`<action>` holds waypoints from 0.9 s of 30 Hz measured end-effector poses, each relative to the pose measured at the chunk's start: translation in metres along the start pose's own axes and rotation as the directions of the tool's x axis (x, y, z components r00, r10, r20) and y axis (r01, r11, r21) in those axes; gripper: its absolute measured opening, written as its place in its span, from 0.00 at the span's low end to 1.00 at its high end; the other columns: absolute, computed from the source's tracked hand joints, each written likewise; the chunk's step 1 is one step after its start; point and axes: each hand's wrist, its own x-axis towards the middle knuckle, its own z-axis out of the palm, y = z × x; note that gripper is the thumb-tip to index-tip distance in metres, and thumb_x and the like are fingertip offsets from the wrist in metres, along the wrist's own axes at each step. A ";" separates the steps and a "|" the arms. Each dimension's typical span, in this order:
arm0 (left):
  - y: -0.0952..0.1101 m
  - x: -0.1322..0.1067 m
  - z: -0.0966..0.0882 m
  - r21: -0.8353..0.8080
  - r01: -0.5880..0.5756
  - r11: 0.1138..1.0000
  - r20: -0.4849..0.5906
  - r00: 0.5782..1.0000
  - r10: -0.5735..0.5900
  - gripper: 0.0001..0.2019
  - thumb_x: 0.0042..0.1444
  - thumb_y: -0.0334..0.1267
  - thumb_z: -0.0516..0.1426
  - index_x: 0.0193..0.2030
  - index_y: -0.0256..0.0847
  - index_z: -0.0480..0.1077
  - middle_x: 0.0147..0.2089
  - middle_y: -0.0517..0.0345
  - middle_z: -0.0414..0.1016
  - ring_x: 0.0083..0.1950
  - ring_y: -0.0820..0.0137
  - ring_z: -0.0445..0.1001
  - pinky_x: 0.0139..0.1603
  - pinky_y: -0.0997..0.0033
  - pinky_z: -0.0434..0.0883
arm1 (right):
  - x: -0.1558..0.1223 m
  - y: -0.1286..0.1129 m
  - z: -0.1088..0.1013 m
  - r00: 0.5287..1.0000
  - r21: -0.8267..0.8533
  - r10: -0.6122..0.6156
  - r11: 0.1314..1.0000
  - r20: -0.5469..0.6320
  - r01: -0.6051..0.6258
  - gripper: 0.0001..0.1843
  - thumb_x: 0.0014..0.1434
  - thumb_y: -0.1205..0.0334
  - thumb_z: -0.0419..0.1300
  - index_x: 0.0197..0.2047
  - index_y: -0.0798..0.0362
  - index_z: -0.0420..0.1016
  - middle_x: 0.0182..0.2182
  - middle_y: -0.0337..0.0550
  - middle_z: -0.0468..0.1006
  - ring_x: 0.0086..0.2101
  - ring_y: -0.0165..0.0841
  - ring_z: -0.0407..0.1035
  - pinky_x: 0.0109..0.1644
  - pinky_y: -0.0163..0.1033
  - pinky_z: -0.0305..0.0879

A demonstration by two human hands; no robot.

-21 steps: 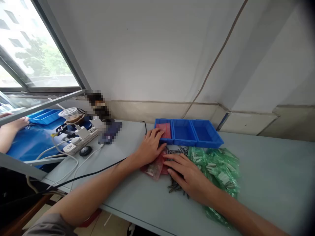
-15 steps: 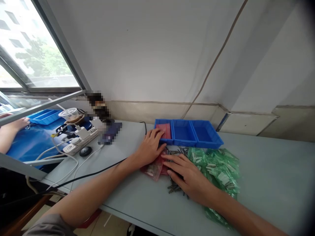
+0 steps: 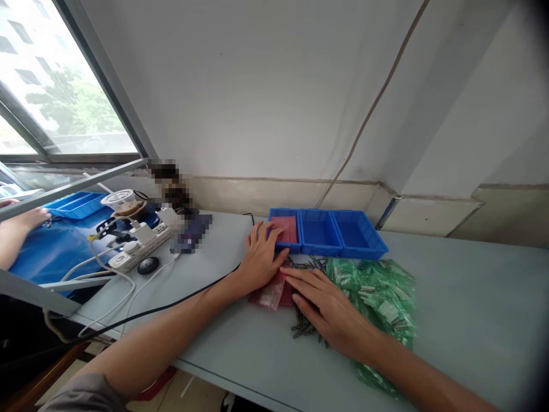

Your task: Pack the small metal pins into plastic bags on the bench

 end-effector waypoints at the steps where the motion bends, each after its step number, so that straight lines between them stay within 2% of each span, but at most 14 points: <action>1: 0.000 0.000 0.000 -0.001 0.007 1.000 -0.005 1.000 -0.007 0.23 0.72 0.47 0.57 0.69 0.45 0.62 0.76 0.45 0.57 0.78 0.44 0.48 0.73 0.34 0.58 | 0.000 0.000 0.000 1.000 0.004 0.007 1.000 -0.013 -0.007 0.25 0.79 0.60 0.50 0.75 0.44 0.66 0.73 0.44 0.68 0.70 0.42 0.63 0.76 0.60 0.58; 6: 0.002 0.000 -0.002 -0.047 -0.012 0.999 -0.035 0.999 0.010 0.25 0.73 0.48 0.56 0.72 0.46 0.59 0.76 0.44 0.57 0.79 0.46 0.49 0.75 0.36 0.57 | 0.000 0.001 0.003 0.987 0.057 0.057 0.997 -0.147 -0.049 0.27 0.77 0.62 0.51 0.76 0.44 0.64 0.72 0.48 0.68 0.70 0.45 0.63 0.74 0.58 0.65; 11: 0.005 0.000 -0.006 -0.082 -0.071 0.994 -0.065 0.996 0.066 0.29 0.73 0.49 0.56 0.75 0.45 0.54 0.76 0.42 0.57 0.79 0.48 0.49 0.77 0.39 0.55 | 0.001 0.003 0.000 0.962 0.131 0.095 0.989 -0.255 -0.063 0.26 0.76 0.63 0.51 0.75 0.44 0.64 0.72 0.49 0.66 0.70 0.44 0.63 0.74 0.56 0.65; 17: 0.006 0.001 -0.008 -0.111 -0.173 0.979 -0.099 0.982 0.163 0.33 0.70 0.44 0.60 0.77 0.49 0.51 0.76 0.44 0.58 0.79 0.51 0.51 0.78 0.41 0.54 | 0.000 0.001 -0.003 0.931 0.148 0.104 0.987 -0.350 -0.055 0.25 0.76 0.61 0.53 0.73 0.43 0.64 0.72 0.49 0.64 0.70 0.46 0.61 0.75 0.58 0.62; 20: 0.008 0.000 -0.010 -0.113 -0.215 0.970 -0.088 0.975 0.206 0.35 0.68 0.42 0.62 0.76 0.50 0.52 0.76 0.46 0.59 0.79 0.51 0.53 0.77 0.45 0.55 | -0.001 0.000 -0.005 0.921 0.140 0.093 0.989 -0.378 -0.043 0.26 0.77 0.60 0.53 0.74 0.41 0.62 0.73 0.50 0.63 0.71 0.46 0.60 0.74 0.60 0.62; 24: 0.010 -0.002 -0.016 -0.101 -0.281 0.954 -0.096 0.958 0.272 0.30 0.68 0.39 0.60 0.74 0.52 0.57 0.75 0.48 0.60 0.79 0.51 0.53 0.76 0.46 0.55 | -0.001 -0.001 -0.005 0.901 0.118 0.090 0.992 -0.424 -0.043 0.27 0.77 0.61 0.53 0.75 0.40 0.60 0.72 0.51 0.63 0.70 0.48 0.60 0.73 0.62 0.63; 27: 0.010 -0.003 -0.020 -0.149 -0.363 0.920 -0.100 0.931 0.351 0.28 0.69 0.43 0.59 0.73 0.51 0.59 0.75 0.47 0.61 0.78 0.51 0.56 0.76 0.47 0.56 | 0.000 0.000 -0.004 0.881 0.110 0.107 0.992 -0.462 -0.063 0.27 0.77 0.62 0.52 0.75 0.39 0.60 0.71 0.51 0.64 0.69 0.49 0.61 0.72 0.63 0.64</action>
